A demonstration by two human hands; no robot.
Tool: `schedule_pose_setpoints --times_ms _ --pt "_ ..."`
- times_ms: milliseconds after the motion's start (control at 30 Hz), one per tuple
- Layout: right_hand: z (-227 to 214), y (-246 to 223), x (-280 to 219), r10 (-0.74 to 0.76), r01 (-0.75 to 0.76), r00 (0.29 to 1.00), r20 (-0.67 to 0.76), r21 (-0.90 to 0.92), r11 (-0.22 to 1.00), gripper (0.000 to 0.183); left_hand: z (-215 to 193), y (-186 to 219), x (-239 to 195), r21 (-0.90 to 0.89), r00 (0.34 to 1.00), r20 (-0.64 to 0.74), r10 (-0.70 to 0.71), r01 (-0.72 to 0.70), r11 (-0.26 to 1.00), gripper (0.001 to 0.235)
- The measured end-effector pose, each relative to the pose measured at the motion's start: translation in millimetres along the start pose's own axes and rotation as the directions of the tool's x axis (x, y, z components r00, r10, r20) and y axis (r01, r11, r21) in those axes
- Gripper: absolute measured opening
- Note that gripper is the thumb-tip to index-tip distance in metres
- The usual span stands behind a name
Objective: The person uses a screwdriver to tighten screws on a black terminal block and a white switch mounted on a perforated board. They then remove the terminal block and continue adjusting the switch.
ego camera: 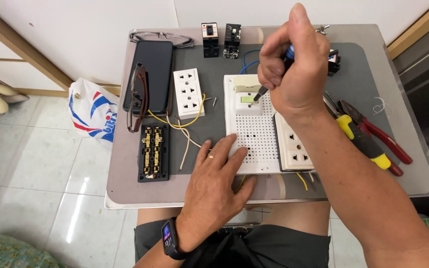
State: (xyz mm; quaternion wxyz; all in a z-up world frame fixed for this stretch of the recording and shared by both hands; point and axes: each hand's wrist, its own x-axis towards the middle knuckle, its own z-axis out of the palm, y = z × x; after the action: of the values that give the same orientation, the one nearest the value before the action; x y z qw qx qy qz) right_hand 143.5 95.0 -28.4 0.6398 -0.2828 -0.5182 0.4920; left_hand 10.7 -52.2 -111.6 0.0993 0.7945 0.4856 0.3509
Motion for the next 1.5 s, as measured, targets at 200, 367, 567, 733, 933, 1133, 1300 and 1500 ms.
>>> schedule_pose_setpoints --times_ms 200,367,567,733,933,1133,1300,1500 --pt "-1.7 1.8 -2.9 0.017 -0.019 0.999 0.030 0.048 0.999 0.048 2.0 -0.8 -0.9 0.004 0.997 -0.073 0.027 -0.026 1.000 0.048" --pt "-4.8 4.8 -7.5 -0.045 0.045 0.991 0.123 0.003 0.999 0.046 2.5 -1.4 -2.3 -0.007 0.997 -0.070 0.026 -0.026 1.000 0.048" --pt "-3.1 -3.4 -21.7 -0.158 0.289 0.946 0.284 -0.515 0.807 0.022 1.3 0.0 -1.8 -0.011 0.997 -0.075 0.012 -0.013 1.000 0.044" --pt "-13.0 -11.1 -18.0 -0.276 0.529 0.797 0.537 -0.842 -0.110 0.018 -0.3 2.5 -0.4 0.028 0.998 -0.050 0.028 -0.026 0.999 0.043" --pt "-6.1 -20.8 -10.3 -0.062 0.490 0.869 0.491 -0.871 -0.019 0.009 1.9 5.5 -2.5 0.053 0.998 -0.044 0.035 -0.033 0.998 0.041" --pt "4.1 -41.2 -7.6 0.148 0.432 0.881 0.450 -0.891 0.139 0.008 0.9 3.7 -3.7 0.054 0.998 -0.049 0.045 -0.043 0.998 0.041" --pt "3.4 -48.2 -8.1 0.276 0.320 0.904 0.328 -0.945 0.075 0.016 2.6 3.1 -4.3 0.060 0.996 -0.063 0.058 -0.054 0.997 0.042" --pt "-16.1 -29.4 -2.1 0.026 0.488 0.873 0.488 -0.872 -0.032 0.012 2.5 1.7 -6.3 0.077 0.999 -0.020 0.028 -0.027 0.997 0.042"
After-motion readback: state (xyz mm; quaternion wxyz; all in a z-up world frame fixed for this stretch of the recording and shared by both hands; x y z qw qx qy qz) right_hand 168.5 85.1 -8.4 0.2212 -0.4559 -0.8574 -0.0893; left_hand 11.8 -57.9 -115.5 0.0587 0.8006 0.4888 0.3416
